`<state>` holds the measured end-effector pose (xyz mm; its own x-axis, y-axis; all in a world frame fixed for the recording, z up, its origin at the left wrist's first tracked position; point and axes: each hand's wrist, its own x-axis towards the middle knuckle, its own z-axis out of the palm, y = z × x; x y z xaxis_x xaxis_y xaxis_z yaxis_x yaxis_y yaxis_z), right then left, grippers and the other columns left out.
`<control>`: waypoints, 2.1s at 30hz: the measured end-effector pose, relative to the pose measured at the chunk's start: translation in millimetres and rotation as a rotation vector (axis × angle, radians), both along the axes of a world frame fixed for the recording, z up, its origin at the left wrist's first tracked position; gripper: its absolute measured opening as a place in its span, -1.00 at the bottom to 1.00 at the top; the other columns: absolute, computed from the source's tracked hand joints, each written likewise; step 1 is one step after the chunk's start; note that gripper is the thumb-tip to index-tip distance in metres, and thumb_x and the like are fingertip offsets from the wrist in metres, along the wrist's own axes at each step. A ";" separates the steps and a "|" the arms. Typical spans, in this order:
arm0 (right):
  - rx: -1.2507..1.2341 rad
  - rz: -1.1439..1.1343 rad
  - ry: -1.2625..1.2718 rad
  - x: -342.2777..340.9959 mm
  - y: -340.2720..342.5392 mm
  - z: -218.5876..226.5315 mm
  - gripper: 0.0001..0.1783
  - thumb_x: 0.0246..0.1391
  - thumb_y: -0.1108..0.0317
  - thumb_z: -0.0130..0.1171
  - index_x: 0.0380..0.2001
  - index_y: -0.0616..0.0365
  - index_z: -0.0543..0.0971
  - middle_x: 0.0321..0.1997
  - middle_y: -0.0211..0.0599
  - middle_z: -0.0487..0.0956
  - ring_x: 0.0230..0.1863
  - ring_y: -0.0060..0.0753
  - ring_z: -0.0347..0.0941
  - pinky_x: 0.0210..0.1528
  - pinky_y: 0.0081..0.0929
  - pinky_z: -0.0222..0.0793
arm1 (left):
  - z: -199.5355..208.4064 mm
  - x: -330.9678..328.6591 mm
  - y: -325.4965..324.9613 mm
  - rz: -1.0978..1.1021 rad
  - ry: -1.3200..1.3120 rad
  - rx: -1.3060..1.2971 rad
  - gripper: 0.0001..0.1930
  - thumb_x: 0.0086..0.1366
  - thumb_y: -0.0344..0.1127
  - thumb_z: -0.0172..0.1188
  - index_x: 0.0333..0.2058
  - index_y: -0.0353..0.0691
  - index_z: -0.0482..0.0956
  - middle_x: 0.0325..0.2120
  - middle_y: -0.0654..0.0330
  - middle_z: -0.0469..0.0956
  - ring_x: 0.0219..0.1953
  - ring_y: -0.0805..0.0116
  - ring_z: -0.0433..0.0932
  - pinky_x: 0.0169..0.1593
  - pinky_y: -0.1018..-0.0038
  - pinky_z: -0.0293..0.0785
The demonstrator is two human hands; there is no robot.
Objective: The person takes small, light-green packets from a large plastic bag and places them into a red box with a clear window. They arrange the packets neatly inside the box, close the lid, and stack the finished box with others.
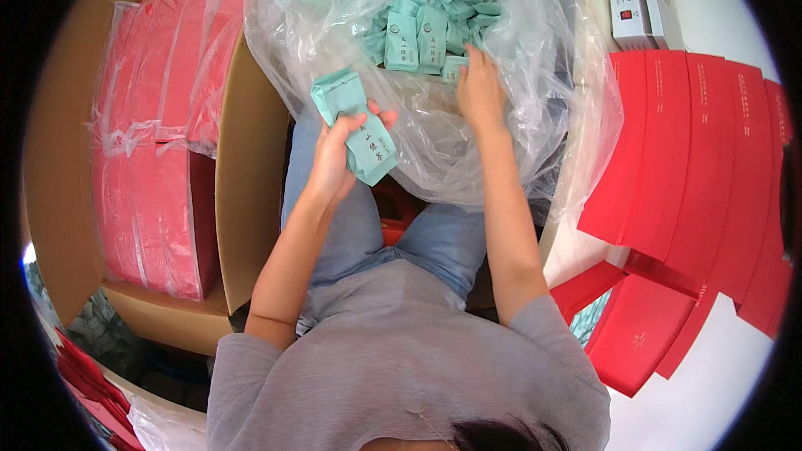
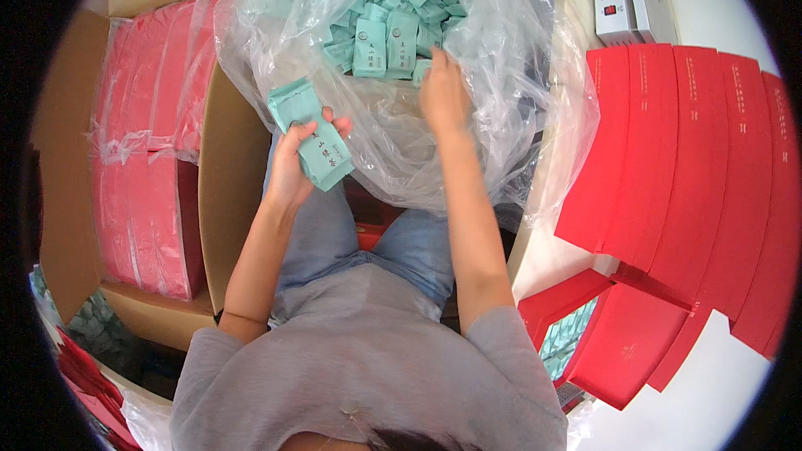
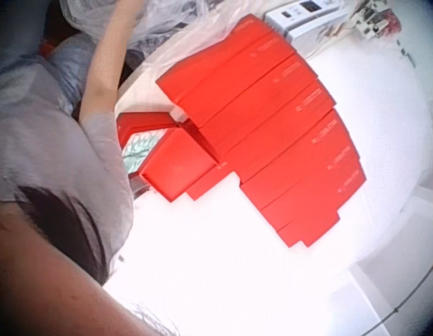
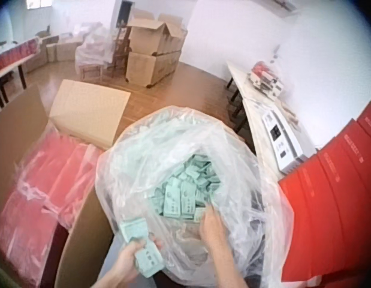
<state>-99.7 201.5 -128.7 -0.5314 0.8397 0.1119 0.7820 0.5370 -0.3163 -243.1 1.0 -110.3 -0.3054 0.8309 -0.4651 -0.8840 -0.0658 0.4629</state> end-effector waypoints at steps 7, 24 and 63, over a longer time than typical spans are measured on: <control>-0.020 -0.002 -0.420 25.4 36.8 -24.9 -0.47 -0.02 0.25 0.25 0.01 0.24 0.39 0.06 0.05 0.45 0.10 0.13 0.34 0.13 -0.08 0.24 | -12.1 7.0 7.8 -0.188 0.110 -0.046 -0.58 0.22 -0.22 0.11 -0.01 -0.20 0.23 -0.33 0.13 0.44 -0.32 0.28 0.52 -0.23 0.33 0.49; -0.438 0.220 0.317 -15.8 -100.7 80.6 -0.69 0.04 0.33 0.17 -0.13 0.19 0.51 -0.24 -0.21 0.54 -0.28 -0.23 0.52 -0.31 -0.37 0.44 | -16.1 12.2 22.8 -0.087 0.203 -0.041 -0.30 0.20 -0.17 0.28 0.14 -0.16 0.00 -0.11 0.10 0.36 -0.20 0.32 0.52 -0.16 0.35 0.50; -0.046 -0.054 0.433 19.0 -179.9 84.5 -0.31 -0.15 0.08 0.38 0.02 0.19 0.42 -0.17 -0.19 0.49 -0.19 -0.09 0.47 -0.18 -0.28 0.42 | 38.8 53.6 -13.0 -0.101 0.143 0.046 -0.33 0.39 0.22 -0.24 0.14 -0.30 0.27 0.00 0.11 0.42 0.06 0.31 0.41 0.15 0.37 0.30</control>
